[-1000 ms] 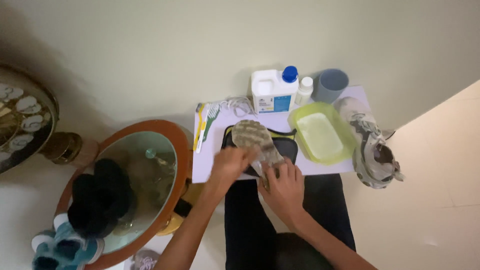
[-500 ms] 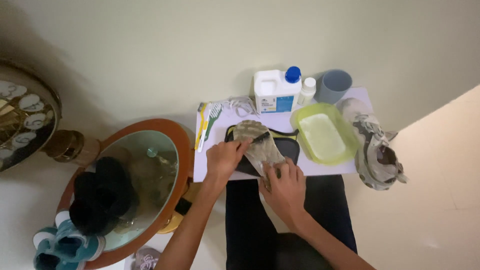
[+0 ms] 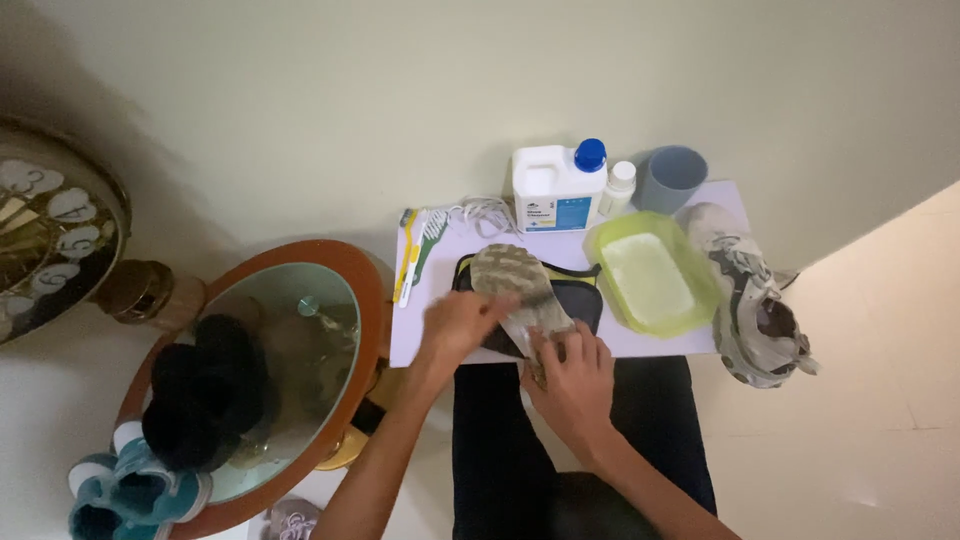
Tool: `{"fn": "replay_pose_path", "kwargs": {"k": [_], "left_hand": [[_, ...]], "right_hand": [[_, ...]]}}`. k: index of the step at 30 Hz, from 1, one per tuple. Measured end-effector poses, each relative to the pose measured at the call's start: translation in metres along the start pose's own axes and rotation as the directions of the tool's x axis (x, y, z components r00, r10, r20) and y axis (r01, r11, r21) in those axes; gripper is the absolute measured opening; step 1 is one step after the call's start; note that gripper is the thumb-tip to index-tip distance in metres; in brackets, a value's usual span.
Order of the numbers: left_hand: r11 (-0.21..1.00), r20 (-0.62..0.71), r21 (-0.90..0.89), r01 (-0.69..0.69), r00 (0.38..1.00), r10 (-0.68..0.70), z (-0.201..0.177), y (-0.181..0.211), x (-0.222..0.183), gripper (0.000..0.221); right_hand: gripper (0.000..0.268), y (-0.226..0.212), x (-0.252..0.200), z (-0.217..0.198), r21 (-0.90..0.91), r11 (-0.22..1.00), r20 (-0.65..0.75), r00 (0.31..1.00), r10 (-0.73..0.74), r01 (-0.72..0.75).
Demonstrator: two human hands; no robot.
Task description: Applying a liquid treatment to a shoe sole with a brush and then manually flexing the sole to prepare it for repair.
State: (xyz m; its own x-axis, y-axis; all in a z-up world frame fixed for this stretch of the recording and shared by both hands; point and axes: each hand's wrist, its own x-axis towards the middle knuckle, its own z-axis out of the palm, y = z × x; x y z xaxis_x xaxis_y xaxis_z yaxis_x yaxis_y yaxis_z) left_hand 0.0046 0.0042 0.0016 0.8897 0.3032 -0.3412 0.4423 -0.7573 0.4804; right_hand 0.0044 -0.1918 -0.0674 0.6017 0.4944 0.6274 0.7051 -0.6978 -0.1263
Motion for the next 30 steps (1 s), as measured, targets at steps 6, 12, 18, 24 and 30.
{"fn": "replay_pose_path", "kwargs": {"k": [6,12,18,24,30], "left_hand": [[0.969,0.167,-0.219,-0.114,0.974,0.152,0.018,0.000,-0.007,0.064],[0.999,-0.024,-0.034,-0.015,1.000,0.014,0.039,-0.017,0.005,0.057],[0.994,-0.076,0.108,0.019,0.997,-0.010,-0.015,0.011,-0.010,0.046],[0.999,0.129,-0.025,-0.024,0.991,0.027,0.001,0.019,-0.020,0.048],[0.992,0.070,-0.049,-0.117,0.990,0.120,0.016,-0.006,-0.013,0.053]], "right_hand": [[0.027,0.002,-0.009,0.010,-0.034,0.999,-0.035,0.999,-0.012,0.011],[0.027,-0.003,0.004,0.000,0.023,1.000,-0.056,0.998,0.006,-0.005],[0.027,-0.004,0.007,-0.006,0.014,1.000,-0.066,0.998,-0.018,0.019],[0.031,0.000,-0.001,0.003,-0.003,1.000,-0.061,0.998,-0.003,0.003],[0.027,-0.002,0.000,0.002,-0.002,1.000,-0.056,0.998,0.003,-0.003]]}}
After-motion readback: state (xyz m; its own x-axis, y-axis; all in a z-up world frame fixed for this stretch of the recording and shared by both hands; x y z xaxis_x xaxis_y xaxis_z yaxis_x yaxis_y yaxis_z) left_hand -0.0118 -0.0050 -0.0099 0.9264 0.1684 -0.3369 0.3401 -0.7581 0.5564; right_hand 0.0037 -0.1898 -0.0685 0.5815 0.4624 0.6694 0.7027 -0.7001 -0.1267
